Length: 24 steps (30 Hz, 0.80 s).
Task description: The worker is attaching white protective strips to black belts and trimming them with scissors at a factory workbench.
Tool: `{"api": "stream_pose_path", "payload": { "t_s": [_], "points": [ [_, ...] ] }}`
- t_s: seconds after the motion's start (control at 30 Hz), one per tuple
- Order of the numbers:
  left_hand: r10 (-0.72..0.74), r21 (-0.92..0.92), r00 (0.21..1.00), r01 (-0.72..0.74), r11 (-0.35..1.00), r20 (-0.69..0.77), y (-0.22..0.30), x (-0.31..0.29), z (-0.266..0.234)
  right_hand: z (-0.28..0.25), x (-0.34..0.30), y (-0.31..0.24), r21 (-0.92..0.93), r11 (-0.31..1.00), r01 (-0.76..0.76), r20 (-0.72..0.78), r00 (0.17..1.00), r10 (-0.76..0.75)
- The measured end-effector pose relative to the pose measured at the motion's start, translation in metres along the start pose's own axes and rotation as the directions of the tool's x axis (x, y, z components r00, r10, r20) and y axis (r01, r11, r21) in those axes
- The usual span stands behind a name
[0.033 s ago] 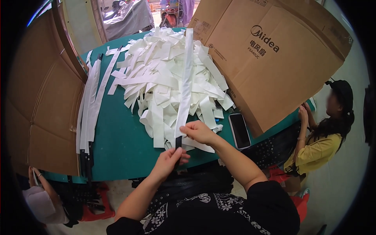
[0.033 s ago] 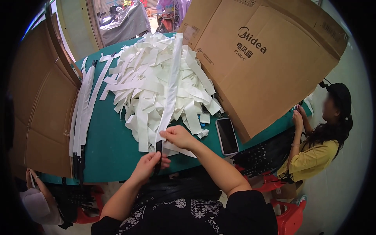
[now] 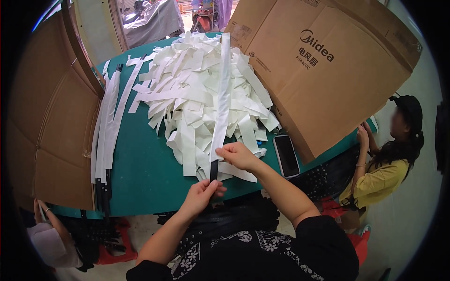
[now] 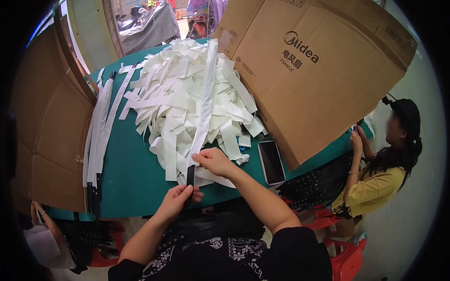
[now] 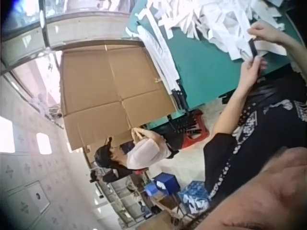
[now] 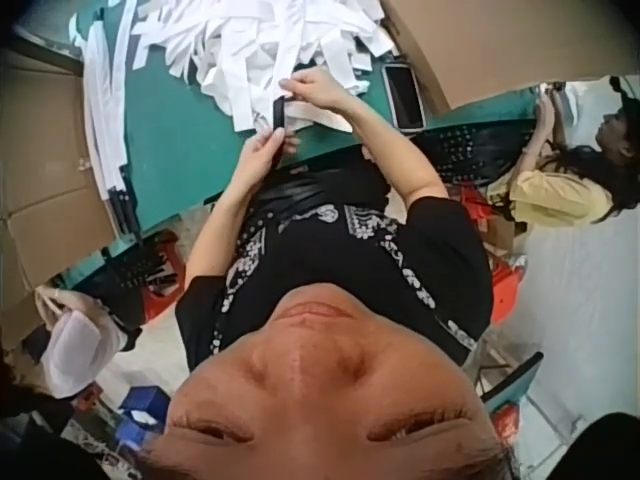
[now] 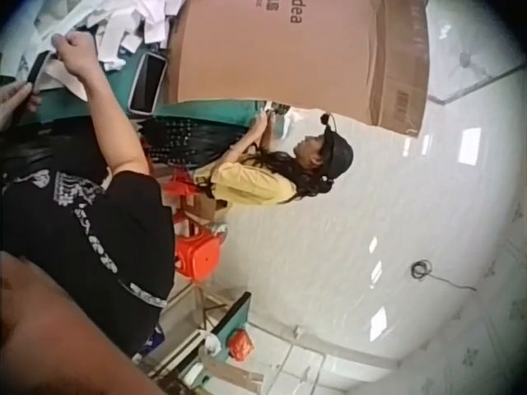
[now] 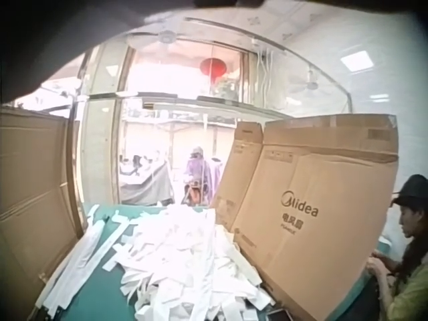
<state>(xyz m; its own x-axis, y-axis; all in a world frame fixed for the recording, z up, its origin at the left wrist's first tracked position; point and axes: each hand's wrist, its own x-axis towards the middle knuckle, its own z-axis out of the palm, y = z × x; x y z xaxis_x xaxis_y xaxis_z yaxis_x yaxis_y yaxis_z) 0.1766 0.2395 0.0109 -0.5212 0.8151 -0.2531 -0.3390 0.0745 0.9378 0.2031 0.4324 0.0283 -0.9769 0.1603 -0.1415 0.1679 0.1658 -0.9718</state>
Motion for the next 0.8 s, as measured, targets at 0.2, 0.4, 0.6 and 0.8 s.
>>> {"api": "stream_pose_path", "payload": {
  "t_s": [0.2, 0.4, 0.6, 0.8],
  "points": [
    [-0.117, -0.204, 0.993, 0.120, 0.972, 0.029, 0.020, 0.005, -0.003, 0.012, -0.015, -0.010, 0.003, 0.999, -0.032, 0.156, 0.987, 0.031],
    [-0.174, -0.098, 0.984, 0.175, 0.980, 0.024, 0.012, -0.008, -0.001, 0.001, -0.008, -0.001, -0.130, 0.991, 0.036, -0.034, 0.999, -0.041],
    [-0.135, -0.162, 0.990, 0.138, 0.977, 0.033, 0.024, -0.007, -0.005, 0.011, -0.019, -0.020, -0.088, 0.996, -0.005, 0.140, 0.990, 0.017],
    [-0.132, -0.140, 0.982, 0.151, 0.979, 0.133, 0.012, -0.021, -0.014, 0.016, -0.016, -0.018, -0.110, 0.994, 0.019, 0.085, 0.996, -0.010]
  ]
}}
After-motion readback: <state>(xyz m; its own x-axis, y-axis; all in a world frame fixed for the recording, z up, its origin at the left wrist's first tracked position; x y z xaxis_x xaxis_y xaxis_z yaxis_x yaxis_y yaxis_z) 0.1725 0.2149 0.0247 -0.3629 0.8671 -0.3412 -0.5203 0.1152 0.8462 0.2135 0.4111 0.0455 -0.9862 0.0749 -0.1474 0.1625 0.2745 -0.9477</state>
